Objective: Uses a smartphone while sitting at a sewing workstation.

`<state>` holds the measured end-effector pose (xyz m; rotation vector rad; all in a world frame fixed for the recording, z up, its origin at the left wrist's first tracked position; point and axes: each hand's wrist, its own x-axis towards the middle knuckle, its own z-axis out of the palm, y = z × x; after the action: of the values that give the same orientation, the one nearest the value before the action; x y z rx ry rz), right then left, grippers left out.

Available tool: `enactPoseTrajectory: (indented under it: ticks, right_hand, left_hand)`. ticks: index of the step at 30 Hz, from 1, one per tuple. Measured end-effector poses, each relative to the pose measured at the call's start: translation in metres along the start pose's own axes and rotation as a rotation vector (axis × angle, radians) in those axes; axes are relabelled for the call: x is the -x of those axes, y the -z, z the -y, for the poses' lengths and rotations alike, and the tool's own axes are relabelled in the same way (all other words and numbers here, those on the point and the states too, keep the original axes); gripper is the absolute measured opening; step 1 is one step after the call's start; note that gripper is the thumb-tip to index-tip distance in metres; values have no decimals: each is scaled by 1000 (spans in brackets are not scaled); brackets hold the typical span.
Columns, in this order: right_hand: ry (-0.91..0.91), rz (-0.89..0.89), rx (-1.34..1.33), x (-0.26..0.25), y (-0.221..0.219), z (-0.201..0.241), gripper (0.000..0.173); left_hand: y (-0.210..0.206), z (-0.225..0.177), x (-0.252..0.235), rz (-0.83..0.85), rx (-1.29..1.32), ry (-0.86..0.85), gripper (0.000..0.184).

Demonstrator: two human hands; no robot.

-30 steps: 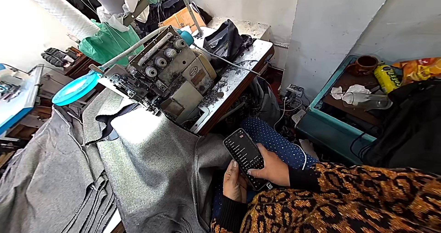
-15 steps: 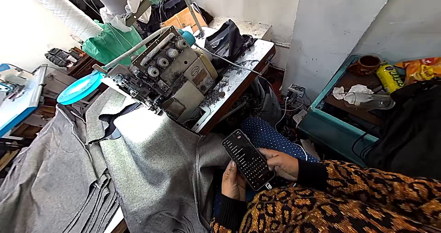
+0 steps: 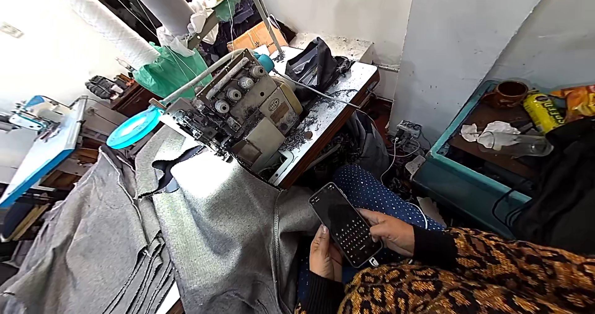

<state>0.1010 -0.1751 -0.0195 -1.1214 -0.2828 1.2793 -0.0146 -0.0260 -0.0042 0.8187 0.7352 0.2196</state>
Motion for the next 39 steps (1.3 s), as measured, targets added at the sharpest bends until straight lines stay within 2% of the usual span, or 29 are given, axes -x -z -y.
enactPoseTrajectory:
  ticks: [9,17,27,39]
  right_hand:
    - [31,-15,10,-1,0,-3,66]
    - [67,-23,19,-6,4,-12,61]
    - [131,-131,28,-9,2,-8,43]
    - [123,-144,38,-8,0,-5,44]
  left_hand:
    - [-2,-1,0,-7,-28,3,34]
    - [3,0,3,60,-16,-7,33]
    - [4,5,3,74,-49,-31,32]
    - [1,3,5,82,-39,-21,33]
